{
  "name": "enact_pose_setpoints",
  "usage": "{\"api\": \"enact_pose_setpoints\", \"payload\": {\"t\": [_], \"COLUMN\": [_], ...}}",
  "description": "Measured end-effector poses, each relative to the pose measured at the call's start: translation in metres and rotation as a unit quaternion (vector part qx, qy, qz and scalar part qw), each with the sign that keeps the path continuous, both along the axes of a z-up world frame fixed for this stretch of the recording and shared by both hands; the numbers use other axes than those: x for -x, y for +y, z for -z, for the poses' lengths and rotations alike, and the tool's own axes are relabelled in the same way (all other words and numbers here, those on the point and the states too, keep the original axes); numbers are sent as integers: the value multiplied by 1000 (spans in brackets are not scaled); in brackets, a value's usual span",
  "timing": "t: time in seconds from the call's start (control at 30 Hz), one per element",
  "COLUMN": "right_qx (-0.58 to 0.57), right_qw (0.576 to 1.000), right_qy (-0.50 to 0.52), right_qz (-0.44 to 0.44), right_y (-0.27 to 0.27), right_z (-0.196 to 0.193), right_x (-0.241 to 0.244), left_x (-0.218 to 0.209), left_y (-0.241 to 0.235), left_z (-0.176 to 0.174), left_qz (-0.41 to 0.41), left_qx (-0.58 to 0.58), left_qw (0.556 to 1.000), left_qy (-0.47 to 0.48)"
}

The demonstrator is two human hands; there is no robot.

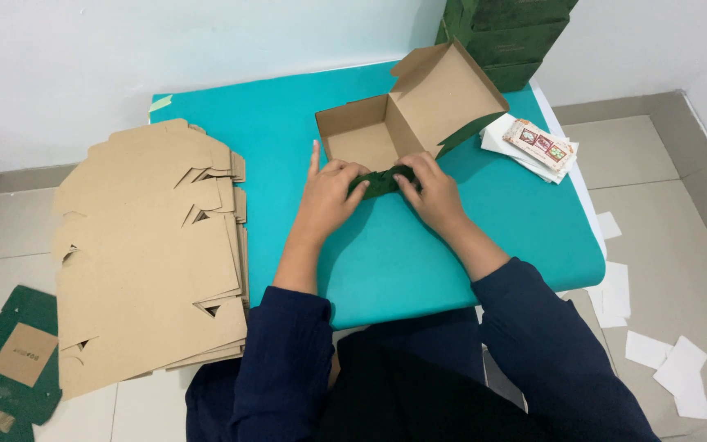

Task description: The person assembles a flat cardboard box by folding the sides and tucking the flaps to form a container. They then place a small white packet inside the box and close the lid.

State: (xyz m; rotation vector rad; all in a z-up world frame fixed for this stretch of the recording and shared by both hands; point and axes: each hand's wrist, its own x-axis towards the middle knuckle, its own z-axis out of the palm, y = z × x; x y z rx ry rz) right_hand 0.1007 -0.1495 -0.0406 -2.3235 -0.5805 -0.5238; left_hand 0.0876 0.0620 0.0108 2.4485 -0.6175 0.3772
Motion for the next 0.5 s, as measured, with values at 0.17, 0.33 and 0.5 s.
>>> {"api": "enact_pose_setpoints", "payload": {"t": [0.17,0.33,0.5], "right_qx": [-55,-127,-104], "right_qw": [998,991,992], "right_qy": [-16,-6,-14], "right_qz": [-12,-38,-77], "right_y": [3,7,7], "right_z": [-10,-17,-16], "right_x": [5,10,8], "left_x": [-3,-4,-3], "left_y": [3,4,3], "left_z": [7,12,11], "left_qz": [-5,-1,11], "left_qx": [-29,-33,-39], "left_qw": [999,999,999], "left_qy": [-33,-22,-37]}}
